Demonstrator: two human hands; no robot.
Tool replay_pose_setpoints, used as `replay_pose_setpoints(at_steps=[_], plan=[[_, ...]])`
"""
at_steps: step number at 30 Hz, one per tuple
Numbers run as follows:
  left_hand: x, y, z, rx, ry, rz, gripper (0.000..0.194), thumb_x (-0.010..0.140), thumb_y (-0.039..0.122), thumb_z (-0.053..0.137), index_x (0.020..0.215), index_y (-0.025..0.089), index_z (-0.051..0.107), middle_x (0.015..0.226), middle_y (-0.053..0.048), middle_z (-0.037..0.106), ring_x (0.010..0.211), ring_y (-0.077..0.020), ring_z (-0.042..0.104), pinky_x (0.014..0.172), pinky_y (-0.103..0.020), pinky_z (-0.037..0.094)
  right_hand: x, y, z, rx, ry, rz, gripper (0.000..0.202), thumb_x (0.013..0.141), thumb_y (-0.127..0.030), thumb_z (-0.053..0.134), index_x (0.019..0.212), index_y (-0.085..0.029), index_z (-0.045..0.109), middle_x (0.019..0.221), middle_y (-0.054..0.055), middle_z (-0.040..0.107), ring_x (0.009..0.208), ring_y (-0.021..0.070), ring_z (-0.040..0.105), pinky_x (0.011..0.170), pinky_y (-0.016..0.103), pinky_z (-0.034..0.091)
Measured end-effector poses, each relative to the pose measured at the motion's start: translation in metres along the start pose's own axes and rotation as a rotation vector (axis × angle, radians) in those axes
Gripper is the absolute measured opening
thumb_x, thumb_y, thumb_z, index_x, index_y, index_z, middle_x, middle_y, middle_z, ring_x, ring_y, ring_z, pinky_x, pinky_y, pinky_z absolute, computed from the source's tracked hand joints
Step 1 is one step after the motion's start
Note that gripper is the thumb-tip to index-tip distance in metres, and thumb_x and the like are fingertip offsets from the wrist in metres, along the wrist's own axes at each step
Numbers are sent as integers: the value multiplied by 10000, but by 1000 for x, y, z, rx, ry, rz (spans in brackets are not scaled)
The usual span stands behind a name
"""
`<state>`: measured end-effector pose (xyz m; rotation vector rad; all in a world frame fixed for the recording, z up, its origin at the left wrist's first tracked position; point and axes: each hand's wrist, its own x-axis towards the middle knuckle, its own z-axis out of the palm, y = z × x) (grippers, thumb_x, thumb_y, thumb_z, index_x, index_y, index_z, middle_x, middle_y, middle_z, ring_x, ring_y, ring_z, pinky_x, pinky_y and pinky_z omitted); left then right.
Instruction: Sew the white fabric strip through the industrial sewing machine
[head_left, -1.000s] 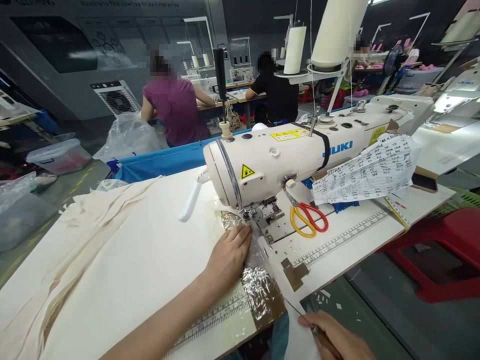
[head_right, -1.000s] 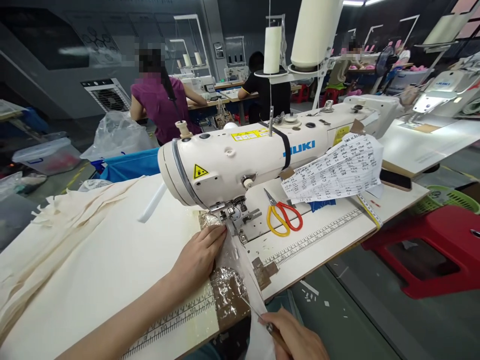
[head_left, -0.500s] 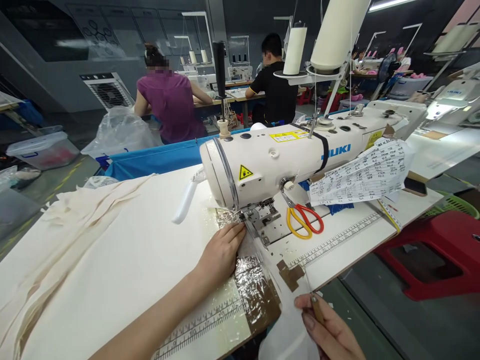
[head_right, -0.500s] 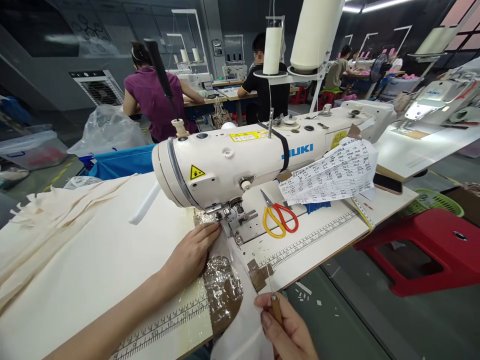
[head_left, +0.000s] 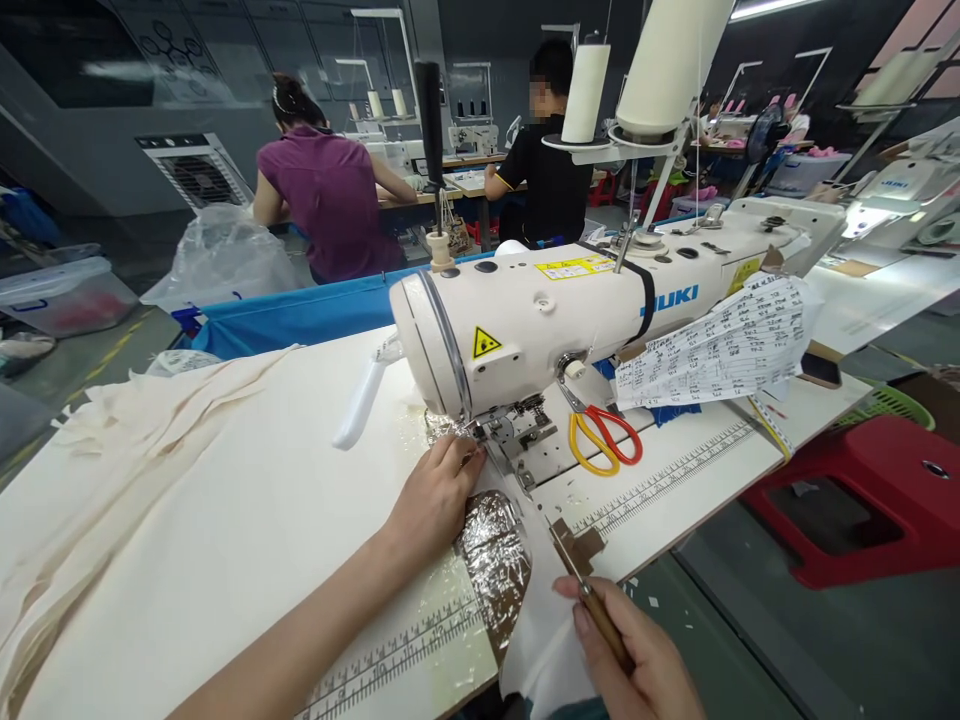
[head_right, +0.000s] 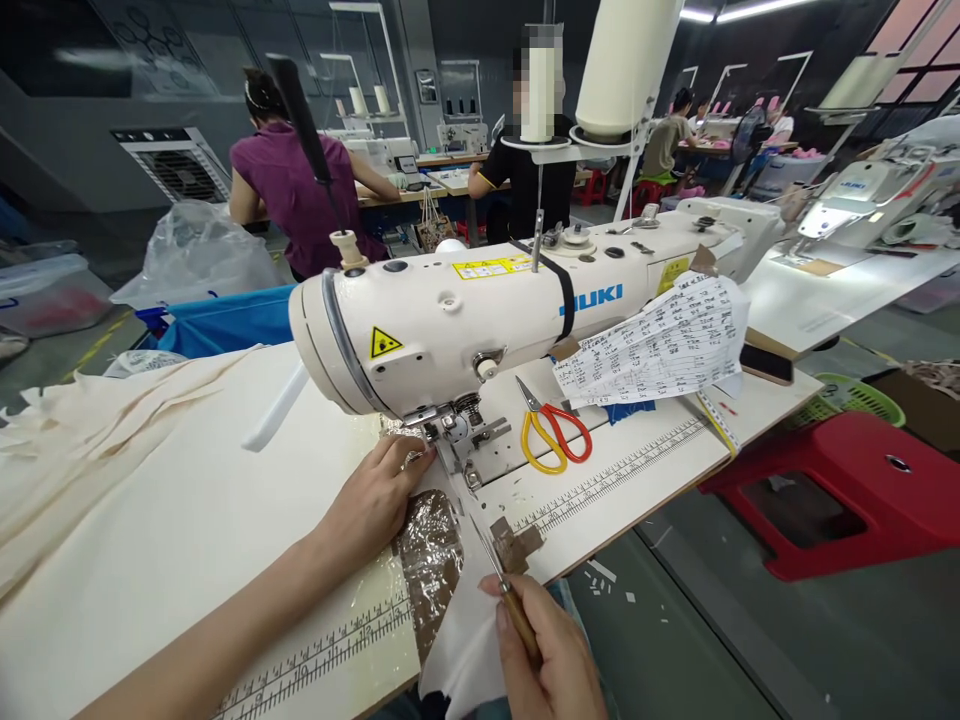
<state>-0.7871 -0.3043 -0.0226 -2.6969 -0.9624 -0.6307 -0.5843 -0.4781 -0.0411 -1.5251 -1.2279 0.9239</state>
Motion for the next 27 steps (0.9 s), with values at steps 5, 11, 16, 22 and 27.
replay_pose_setpoints(at_steps=[5,11,16,22,27], plan=[[-1,-6,-2,-185,48,57,429,849,-95,361,1153,85,605,1054,-139,628,980,-241,568,816,-387,603,10,-7,3,-33,-13,-85,298,968,-452,551,1096,-235,711,928,63,760,877,208,728,728,208,574],[-1,-7,-1,-178,51,44,370,897,-29,392,1164,113,604,1089,-146,629,994,-259,582,798,-420,591,16,-5,8,-132,-35,-156,281,1004,-399,482,1119,-233,677,996,87,761,888,212,732,784,248,588],[-1,-4,-1,-127,74,-2,352,907,-13,402,1180,100,592,1023,-138,625,932,-257,569,726,-397,581,28,-2,14,-225,-44,-311,269,1014,-283,409,1169,-234,624,1012,82,743,902,193,727,757,244,587],[-2,-5,0,-221,96,46,345,898,-38,409,1147,132,577,1023,-114,632,924,-227,568,761,-370,570,39,-10,17,-291,-85,-334,291,1014,-209,372,1211,-229,584,1020,85,726,906,179,729,683,218,585],[-2,-6,3,-138,76,-6,342,907,-6,407,1178,114,576,1071,-139,619,953,-257,569,740,-388,566,50,-22,17,-374,-88,-400,294,987,-148,357,1170,-198,581,998,98,731,930,200,732,713,257,600]])
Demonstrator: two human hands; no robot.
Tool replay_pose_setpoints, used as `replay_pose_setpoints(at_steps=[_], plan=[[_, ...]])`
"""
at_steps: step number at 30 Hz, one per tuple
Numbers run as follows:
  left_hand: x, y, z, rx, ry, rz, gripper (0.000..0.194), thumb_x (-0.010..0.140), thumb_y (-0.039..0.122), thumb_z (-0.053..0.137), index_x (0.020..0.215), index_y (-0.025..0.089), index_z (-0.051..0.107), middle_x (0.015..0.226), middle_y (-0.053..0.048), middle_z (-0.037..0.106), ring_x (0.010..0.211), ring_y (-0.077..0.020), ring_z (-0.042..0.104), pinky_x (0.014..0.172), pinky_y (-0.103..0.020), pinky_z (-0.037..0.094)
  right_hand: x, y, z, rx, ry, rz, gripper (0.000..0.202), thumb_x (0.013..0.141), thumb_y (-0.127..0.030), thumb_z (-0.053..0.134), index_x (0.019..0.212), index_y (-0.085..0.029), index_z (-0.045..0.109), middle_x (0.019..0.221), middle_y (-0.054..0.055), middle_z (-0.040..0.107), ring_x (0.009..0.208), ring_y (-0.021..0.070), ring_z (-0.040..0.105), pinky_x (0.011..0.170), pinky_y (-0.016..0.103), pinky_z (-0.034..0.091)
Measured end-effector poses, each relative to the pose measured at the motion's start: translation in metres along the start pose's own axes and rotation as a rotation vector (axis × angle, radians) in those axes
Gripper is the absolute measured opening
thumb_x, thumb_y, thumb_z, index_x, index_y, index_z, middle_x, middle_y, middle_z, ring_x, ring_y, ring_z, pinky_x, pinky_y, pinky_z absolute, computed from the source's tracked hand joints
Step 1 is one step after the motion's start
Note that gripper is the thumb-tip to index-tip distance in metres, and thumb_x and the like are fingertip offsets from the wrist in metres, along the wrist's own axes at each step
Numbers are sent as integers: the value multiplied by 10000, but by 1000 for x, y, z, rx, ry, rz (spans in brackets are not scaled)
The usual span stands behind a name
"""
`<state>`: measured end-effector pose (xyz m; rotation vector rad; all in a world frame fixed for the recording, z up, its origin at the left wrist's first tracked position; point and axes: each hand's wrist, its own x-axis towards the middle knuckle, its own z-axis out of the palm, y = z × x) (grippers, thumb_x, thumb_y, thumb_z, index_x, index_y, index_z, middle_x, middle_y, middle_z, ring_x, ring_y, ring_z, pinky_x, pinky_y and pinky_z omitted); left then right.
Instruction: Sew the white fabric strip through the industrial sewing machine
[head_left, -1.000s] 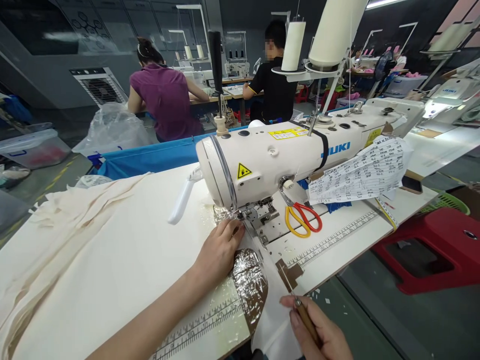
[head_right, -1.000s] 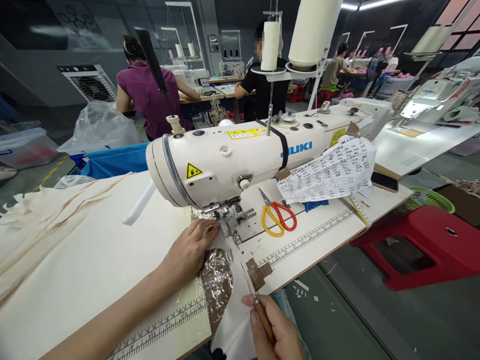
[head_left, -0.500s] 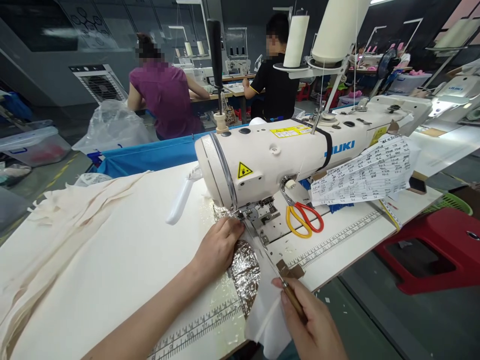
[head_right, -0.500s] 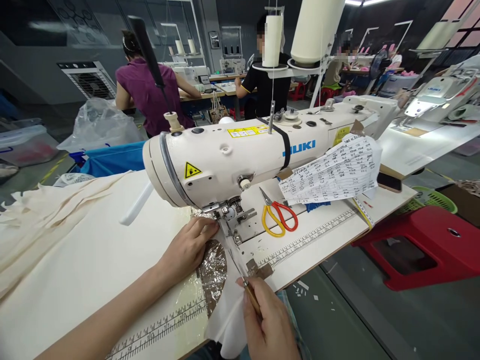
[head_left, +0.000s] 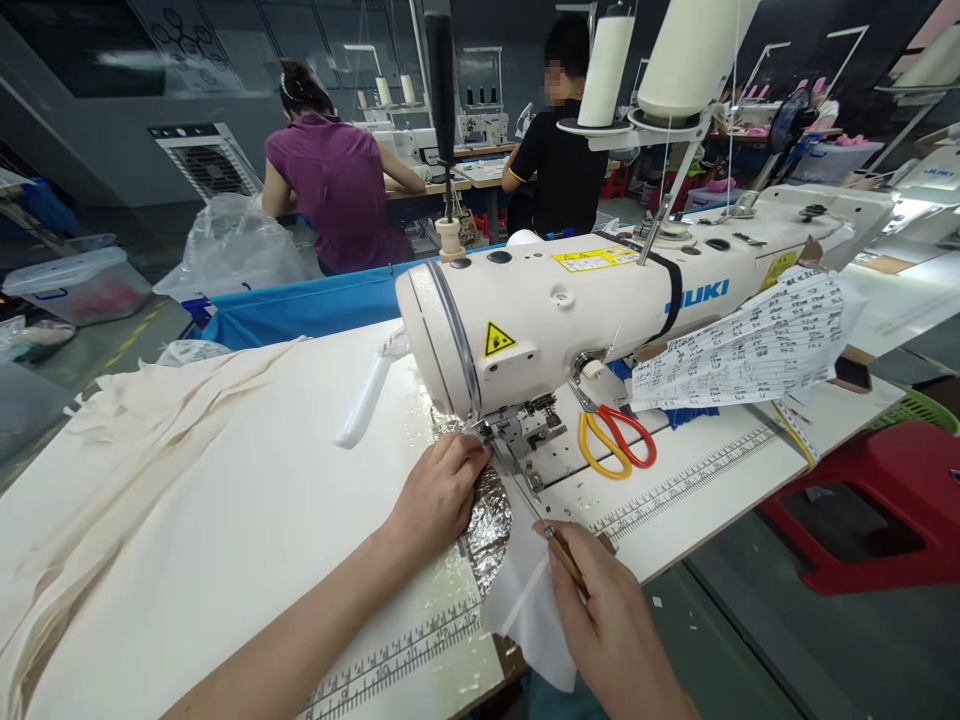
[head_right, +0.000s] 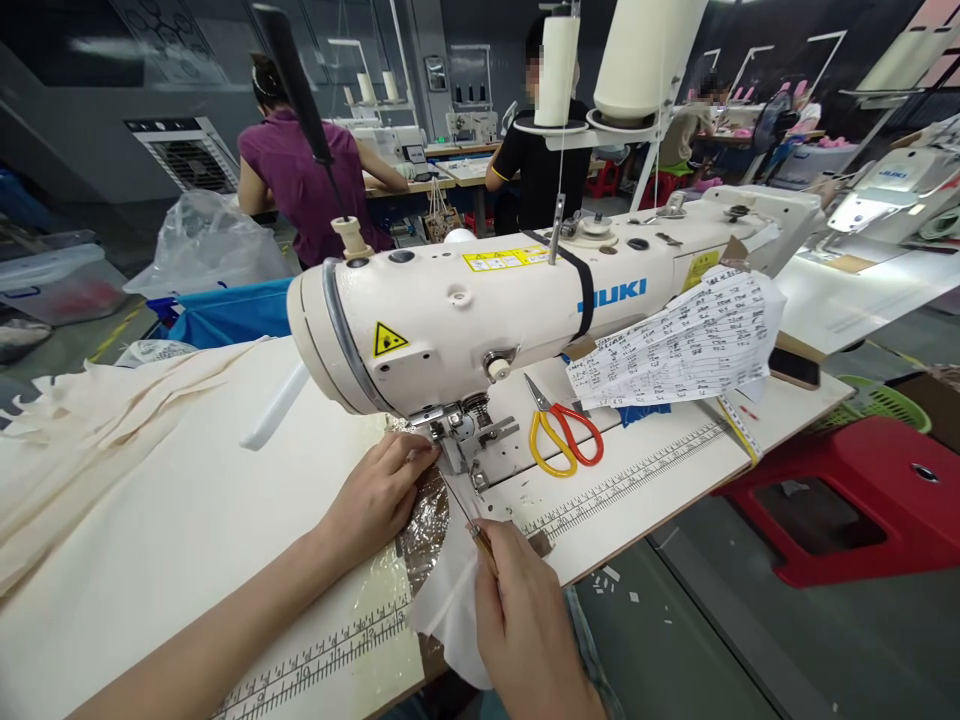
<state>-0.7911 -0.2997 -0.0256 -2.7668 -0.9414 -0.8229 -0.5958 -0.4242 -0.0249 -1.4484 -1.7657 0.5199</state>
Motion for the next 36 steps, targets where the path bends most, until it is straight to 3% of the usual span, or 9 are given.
replay_pose_setpoints(at_steps=[4,8,14,21,25,29,33,36], plan=[[-1,2,-2,-23,16,-27,373,906,1,400,1219,125,560,1051,-130,614,958,-254,566,752,-389,566,6,1,3,-41,-27,-3,289,995,-141,358,1182,-199,570,1032,100,722,926,205,722,720,280,595],[-1,4,-4,-98,39,36,318,917,-8,401,1147,123,576,1019,-114,627,932,-224,568,771,-361,564,9,3,6,-59,-37,-11,282,993,-129,360,1176,-196,564,1037,95,720,913,209,718,725,292,588],[0,2,-3,7,-6,33,301,916,24,406,1133,107,599,1048,-135,633,951,-247,580,770,-382,580,18,-1,10,-138,-5,-58,294,962,-94,348,1136,-176,571,965,93,723,828,221,726,596,286,565],[1,1,-1,55,-29,11,311,909,52,393,1134,73,607,1067,-163,612,959,-268,574,779,-415,594,24,-1,12,-188,13,-122,286,944,-67,355,1107,-163,570,905,86,695,760,217,704,595,302,553],[-1,0,2,1,-9,-14,336,905,44,397,1179,87,586,1060,-156,606,971,-263,573,805,-415,592,24,-7,11,-55,-31,-170,249,966,-105,391,1127,-184,564,898,64,686,777,200,690,580,264,520],[0,-3,5,-112,27,-26,325,879,61,452,1174,97,584,1065,-154,606,976,-254,573,824,-401,585,29,-25,11,127,6,-292,265,970,-121,416,1190,-200,542,882,35,672,752,168,662,628,252,502],[10,-2,7,-86,-65,-113,162,912,162,496,990,129,635,969,-147,631,881,-273,570,773,-437,567,33,-47,14,196,30,-401,251,972,-133,419,1181,-187,548,886,43,683,773,174,661,692,270,515],[17,-1,8,-88,-98,-210,233,952,193,457,781,170,613,842,-122,631,782,-264,557,711,-423,543,29,-53,17,172,56,-480,251,989,-155,390,1188,-163,542,860,58,687,739,185,659,658,279,521]])
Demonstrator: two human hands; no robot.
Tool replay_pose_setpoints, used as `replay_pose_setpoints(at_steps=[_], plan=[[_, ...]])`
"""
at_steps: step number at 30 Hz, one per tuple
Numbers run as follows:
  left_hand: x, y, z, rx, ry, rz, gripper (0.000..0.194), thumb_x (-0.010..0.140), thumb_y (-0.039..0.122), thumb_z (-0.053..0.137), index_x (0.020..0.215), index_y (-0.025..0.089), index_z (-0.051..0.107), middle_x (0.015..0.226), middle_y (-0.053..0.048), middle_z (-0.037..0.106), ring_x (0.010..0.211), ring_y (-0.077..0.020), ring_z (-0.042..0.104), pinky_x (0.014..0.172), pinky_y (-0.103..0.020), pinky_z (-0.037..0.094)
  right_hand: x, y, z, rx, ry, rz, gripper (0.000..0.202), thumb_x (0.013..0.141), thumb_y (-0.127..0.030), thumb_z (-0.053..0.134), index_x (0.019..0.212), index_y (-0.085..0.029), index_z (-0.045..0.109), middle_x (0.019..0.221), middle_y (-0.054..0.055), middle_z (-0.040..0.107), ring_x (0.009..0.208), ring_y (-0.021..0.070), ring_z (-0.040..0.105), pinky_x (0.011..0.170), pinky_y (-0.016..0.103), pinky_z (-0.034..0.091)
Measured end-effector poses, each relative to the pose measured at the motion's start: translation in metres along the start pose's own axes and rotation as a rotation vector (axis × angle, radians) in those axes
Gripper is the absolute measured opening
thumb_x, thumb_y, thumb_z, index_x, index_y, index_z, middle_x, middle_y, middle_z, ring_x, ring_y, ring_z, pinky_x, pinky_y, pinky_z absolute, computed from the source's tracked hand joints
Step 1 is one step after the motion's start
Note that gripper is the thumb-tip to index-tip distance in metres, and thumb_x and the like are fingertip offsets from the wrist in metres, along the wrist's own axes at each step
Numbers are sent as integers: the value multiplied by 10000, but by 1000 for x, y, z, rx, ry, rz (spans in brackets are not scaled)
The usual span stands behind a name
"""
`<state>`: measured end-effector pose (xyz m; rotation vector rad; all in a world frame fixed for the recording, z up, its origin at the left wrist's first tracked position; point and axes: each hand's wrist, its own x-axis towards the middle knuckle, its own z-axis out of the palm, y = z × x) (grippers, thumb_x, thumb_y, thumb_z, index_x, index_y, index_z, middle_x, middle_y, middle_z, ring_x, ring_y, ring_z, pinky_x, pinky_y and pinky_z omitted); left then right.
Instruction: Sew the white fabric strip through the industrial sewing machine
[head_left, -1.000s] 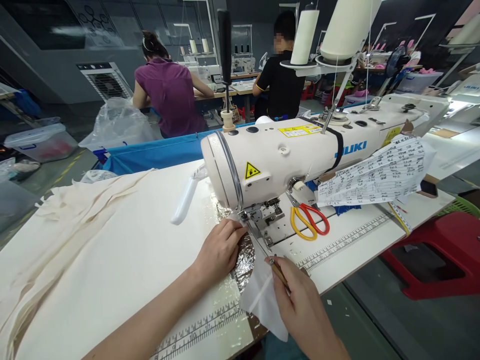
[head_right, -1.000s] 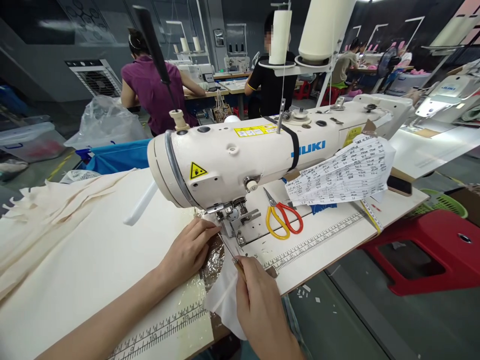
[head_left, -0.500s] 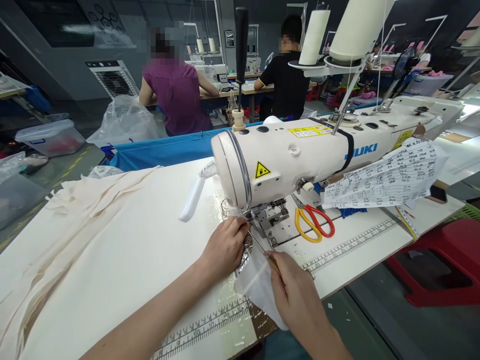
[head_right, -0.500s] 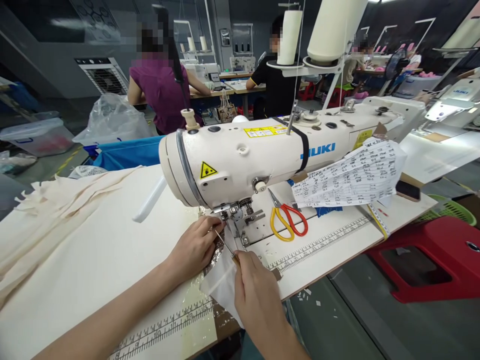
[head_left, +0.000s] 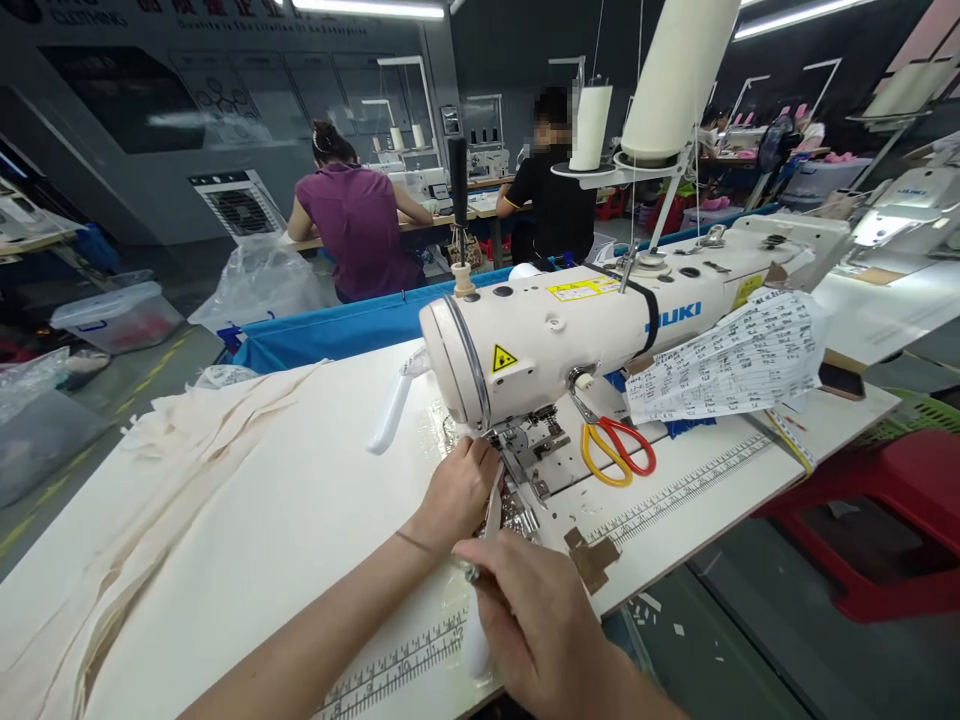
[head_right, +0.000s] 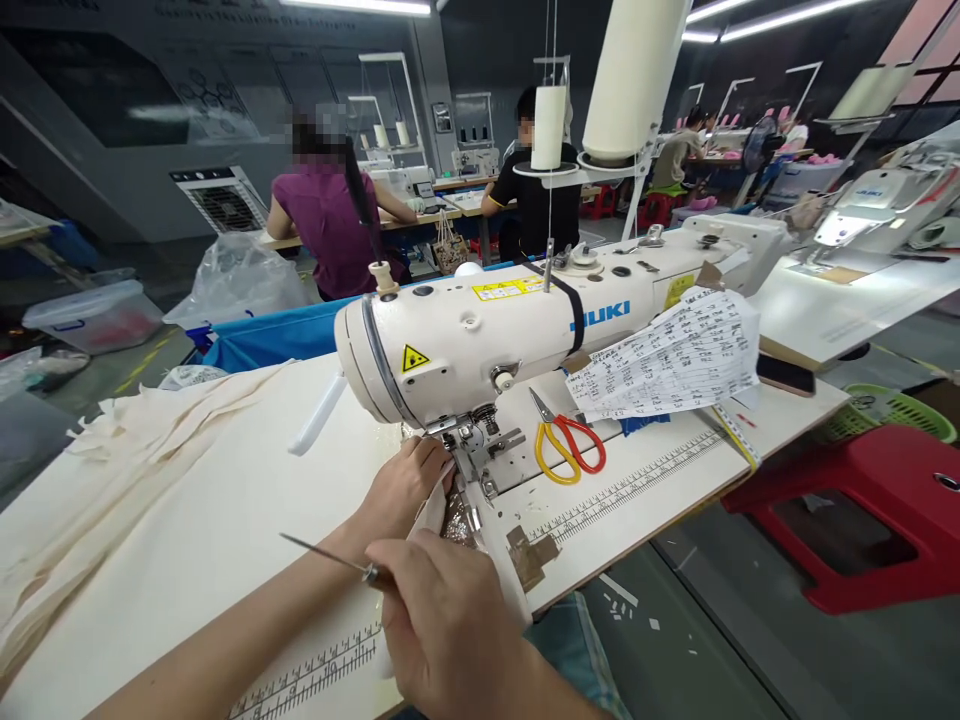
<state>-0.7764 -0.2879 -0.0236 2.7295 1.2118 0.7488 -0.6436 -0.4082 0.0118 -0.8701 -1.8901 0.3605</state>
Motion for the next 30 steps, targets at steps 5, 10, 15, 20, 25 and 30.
replay_pose_setpoints(at_steps=[5,10,15,20,25,30], plan=[[-1,-9,2,-115,91,-116,220,962,224,449,837,177,624,874,-91,672,796,-225,617,680,-347,543,-22,7,-11,-185,-4,99,241,1030,-200,366,1188,-161,544,865,66,723,697,186,696,582,262,508],[-4,-20,0,-266,116,-160,242,917,215,438,836,203,666,905,-58,704,843,-194,670,726,-308,555,-31,34,-20,-409,-40,368,229,1015,-207,395,1152,-144,566,774,47,742,562,202,685,476,287,461],[-3,-22,-1,-433,111,-206,238,892,254,483,840,211,711,902,-57,711,840,-197,670,744,-305,535,-23,52,-10,-541,-29,333,249,965,-123,428,1134,-141,610,899,69,766,711,214,736,550,284,501],[-2,-23,0,-482,100,-252,217,889,293,525,851,218,724,892,-49,706,835,-194,656,736,-290,512,-18,56,-3,-528,-51,351,259,971,-134,444,1153,-138,629,907,70,770,723,201,735,560,275,516],[-2,-24,-1,-475,99,-276,213,880,308,533,842,222,724,866,-43,704,816,-197,647,730,-294,504,-18,56,-1,-534,-80,373,257,963,-119,448,1141,-140,633,911,76,772,735,205,738,570,279,522],[-2,-23,-1,-489,94,-284,205,871,301,535,829,222,719,884,-45,713,825,-199,650,735,-298,503,-18,57,0,-548,-80,367,248,958,-123,457,1140,-145,623,902,75,774,719,196,735,542,265,489]])
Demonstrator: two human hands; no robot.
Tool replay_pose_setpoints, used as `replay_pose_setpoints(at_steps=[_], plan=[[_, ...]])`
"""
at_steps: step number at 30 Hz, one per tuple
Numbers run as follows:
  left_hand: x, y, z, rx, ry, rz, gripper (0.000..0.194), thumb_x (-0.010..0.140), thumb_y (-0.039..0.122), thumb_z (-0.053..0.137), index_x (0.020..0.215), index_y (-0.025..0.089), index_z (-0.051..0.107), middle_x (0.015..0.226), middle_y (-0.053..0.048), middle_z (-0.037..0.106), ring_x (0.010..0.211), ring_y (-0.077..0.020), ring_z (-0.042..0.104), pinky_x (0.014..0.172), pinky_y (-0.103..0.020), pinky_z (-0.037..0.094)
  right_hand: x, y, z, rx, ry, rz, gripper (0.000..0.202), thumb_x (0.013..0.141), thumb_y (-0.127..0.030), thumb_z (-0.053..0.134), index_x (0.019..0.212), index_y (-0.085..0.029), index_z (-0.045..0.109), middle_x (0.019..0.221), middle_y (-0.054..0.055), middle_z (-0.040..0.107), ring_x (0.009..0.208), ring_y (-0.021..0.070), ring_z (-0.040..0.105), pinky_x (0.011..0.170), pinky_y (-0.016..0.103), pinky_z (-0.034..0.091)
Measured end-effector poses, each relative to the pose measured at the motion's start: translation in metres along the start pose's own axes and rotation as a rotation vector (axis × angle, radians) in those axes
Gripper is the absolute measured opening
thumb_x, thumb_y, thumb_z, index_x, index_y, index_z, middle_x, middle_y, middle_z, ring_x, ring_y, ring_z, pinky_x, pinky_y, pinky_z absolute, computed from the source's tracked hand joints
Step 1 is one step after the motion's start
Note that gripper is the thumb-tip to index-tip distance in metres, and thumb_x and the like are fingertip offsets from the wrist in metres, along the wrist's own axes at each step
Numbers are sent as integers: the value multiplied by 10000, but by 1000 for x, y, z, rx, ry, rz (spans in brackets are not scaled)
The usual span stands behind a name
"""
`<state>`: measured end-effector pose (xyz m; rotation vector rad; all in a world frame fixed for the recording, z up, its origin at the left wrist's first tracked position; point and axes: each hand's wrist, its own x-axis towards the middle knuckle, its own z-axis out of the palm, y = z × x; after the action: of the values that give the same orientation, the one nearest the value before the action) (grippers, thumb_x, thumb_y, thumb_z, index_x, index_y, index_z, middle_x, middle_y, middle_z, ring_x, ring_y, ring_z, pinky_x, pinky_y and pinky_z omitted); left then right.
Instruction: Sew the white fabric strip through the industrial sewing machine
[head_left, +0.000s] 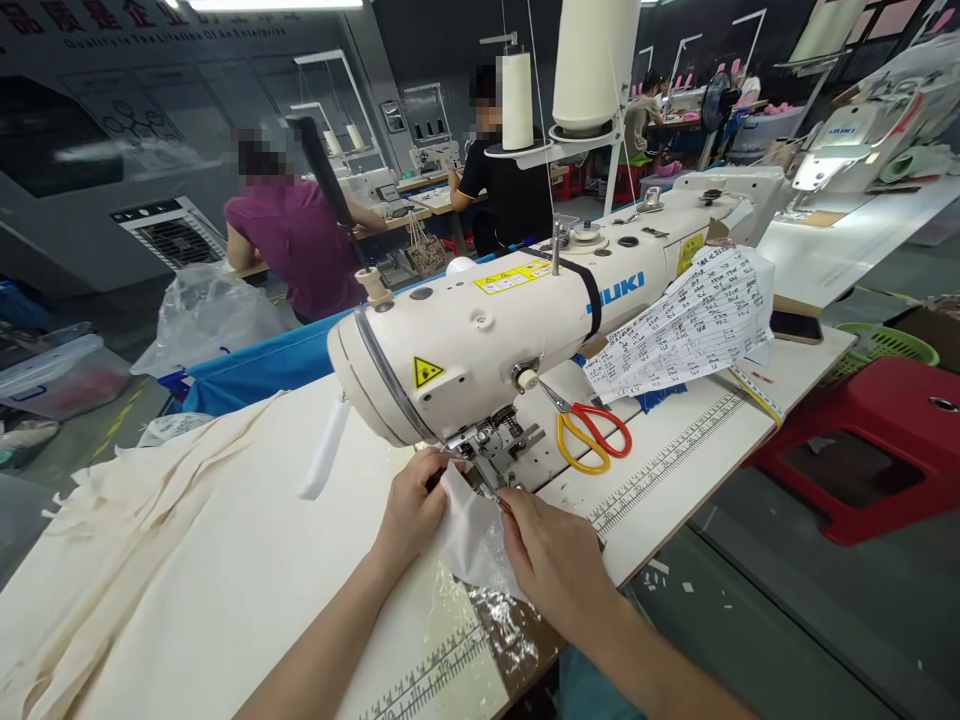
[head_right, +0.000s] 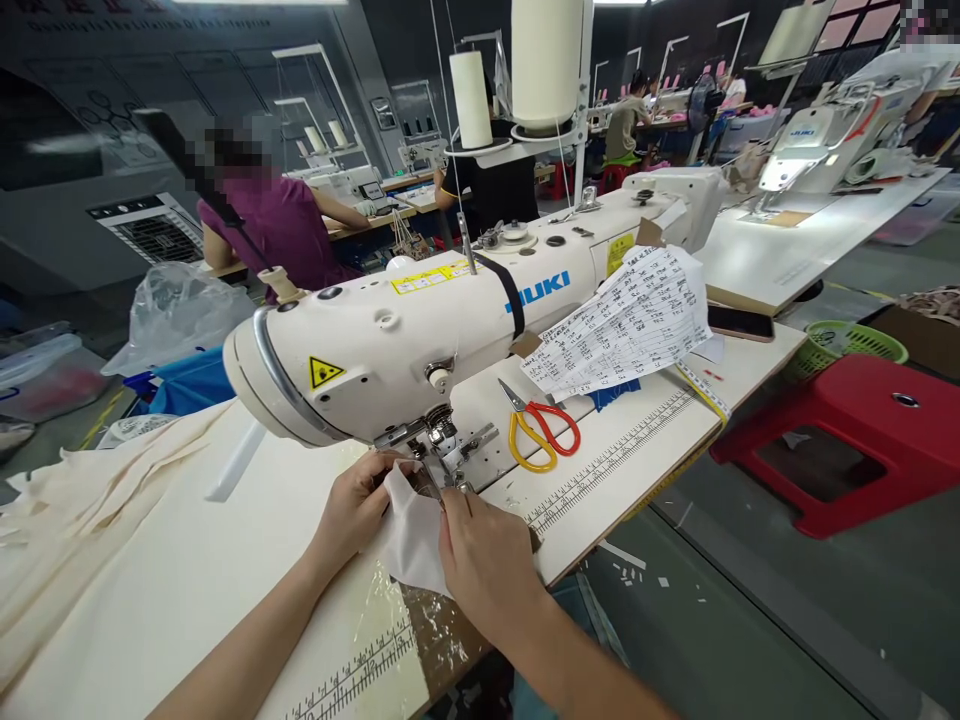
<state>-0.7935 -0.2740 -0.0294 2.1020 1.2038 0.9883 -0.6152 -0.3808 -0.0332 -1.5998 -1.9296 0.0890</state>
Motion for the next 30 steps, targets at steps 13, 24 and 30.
replay_pose_setpoints(at_steps=[13,24,30], plan=[[1,3,-1,5,6,18,206,873,295,522,816,219,705,854,-39,704,802,-194,649,713,-295,505,1,-2,-1,-9,14,-1,238,954,-127,442,1103,-154,625,879,62,775,694,205,732,540,291,484],[0,3,0,12,8,35,193,888,281,519,817,211,685,853,-37,692,792,-187,634,700,-295,487,2,0,1,12,37,-12,241,981,-137,433,1136,-147,618,892,72,766,717,193,726,556,273,483],[-1,0,2,120,-7,87,152,880,271,516,873,202,652,860,-48,658,803,-201,612,699,-317,489,3,-1,1,-39,21,-17,236,983,-135,453,1148,-142,621,893,67,757,721,204,729,553,289,500]])
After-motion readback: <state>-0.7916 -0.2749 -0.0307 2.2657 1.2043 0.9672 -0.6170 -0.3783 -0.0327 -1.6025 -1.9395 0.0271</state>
